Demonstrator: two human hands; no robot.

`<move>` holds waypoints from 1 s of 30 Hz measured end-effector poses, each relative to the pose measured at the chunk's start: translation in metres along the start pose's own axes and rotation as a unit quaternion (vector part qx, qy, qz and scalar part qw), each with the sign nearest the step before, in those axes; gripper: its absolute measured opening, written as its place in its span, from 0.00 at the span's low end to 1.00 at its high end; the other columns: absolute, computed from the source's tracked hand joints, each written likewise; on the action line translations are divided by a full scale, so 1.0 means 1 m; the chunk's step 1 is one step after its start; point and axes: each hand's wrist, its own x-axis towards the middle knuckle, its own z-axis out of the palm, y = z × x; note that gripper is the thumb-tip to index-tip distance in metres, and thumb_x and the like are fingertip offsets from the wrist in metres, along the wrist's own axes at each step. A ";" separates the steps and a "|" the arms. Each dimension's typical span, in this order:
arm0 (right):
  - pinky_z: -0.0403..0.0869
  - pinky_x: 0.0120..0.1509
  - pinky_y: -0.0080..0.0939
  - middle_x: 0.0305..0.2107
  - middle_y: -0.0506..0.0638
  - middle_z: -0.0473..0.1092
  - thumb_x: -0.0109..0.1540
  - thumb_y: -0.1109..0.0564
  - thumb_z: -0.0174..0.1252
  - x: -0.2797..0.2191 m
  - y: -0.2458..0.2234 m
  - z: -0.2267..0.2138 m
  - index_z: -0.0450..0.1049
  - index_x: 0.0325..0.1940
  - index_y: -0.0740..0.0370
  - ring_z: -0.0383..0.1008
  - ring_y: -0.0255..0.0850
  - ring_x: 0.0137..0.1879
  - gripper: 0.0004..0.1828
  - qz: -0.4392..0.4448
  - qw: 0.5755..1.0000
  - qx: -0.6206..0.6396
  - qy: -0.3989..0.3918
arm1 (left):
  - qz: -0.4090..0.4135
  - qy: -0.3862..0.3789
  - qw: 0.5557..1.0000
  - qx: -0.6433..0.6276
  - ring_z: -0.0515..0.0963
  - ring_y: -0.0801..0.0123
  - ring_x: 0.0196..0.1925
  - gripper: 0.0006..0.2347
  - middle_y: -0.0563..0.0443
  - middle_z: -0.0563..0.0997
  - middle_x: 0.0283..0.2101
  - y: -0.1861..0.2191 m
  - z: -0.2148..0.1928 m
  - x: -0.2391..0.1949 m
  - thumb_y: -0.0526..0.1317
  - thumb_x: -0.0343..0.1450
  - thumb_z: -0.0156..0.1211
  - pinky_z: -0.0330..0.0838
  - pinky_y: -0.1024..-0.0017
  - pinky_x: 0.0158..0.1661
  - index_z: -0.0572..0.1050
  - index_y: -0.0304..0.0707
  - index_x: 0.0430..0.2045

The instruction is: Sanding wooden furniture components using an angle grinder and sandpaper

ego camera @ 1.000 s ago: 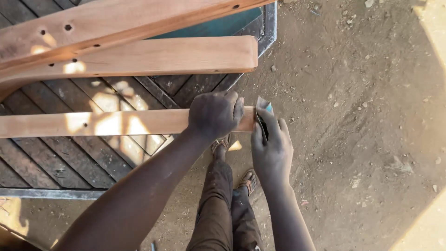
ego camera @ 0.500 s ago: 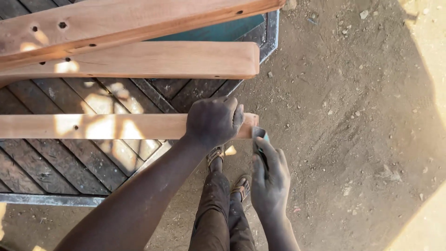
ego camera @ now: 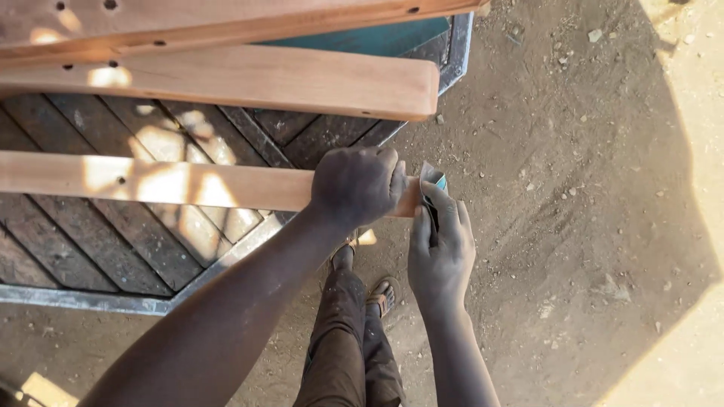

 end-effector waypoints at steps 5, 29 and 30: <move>0.70 0.48 0.47 0.39 0.52 0.72 0.67 0.55 0.50 -0.028 -0.009 -0.007 0.74 0.58 0.56 0.72 0.47 0.43 0.17 0.079 0.995 -0.040 -0.056 | -0.025 0.022 0.999 -0.030 0.82 0.52 0.19 0.12 0.46 0.82 0.21 -0.002 0.005 0.000 0.43 0.74 0.52 0.74 0.50 0.22 0.77 0.41 0.22; 0.72 0.43 0.54 0.41 0.51 0.68 0.64 0.53 0.53 -0.035 -0.008 -0.009 0.72 0.63 0.47 0.71 0.50 0.44 0.22 0.131 0.987 -0.068 -0.065 | 0.003 0.085 0.996 0.006 0.80 0.48 0.19 0.12 0.45 0.81 0.20 -0.007 0.022 0.001 0.45 0.72 0.54 0.69 0.49 0.19 0.75 0.43 0.19; 0.72 0.43 0.54 0.41 0.51 0.68 0.64 0.53 0.53 -0.039 -0.008 -0.012 0.72 0.63 0.47 0.71 0.50 0.44 0.22 0.134 0.986 -0.070 -0.066 | 0.002 0.082 0.997 0.004 0.80 0.48 0.19 0.12 0.45 0.81 0.20 -0.006 0.020 -0.003 0.45 0.72 0.54 0.69 0.49 0.19 0.75 0.43 0.19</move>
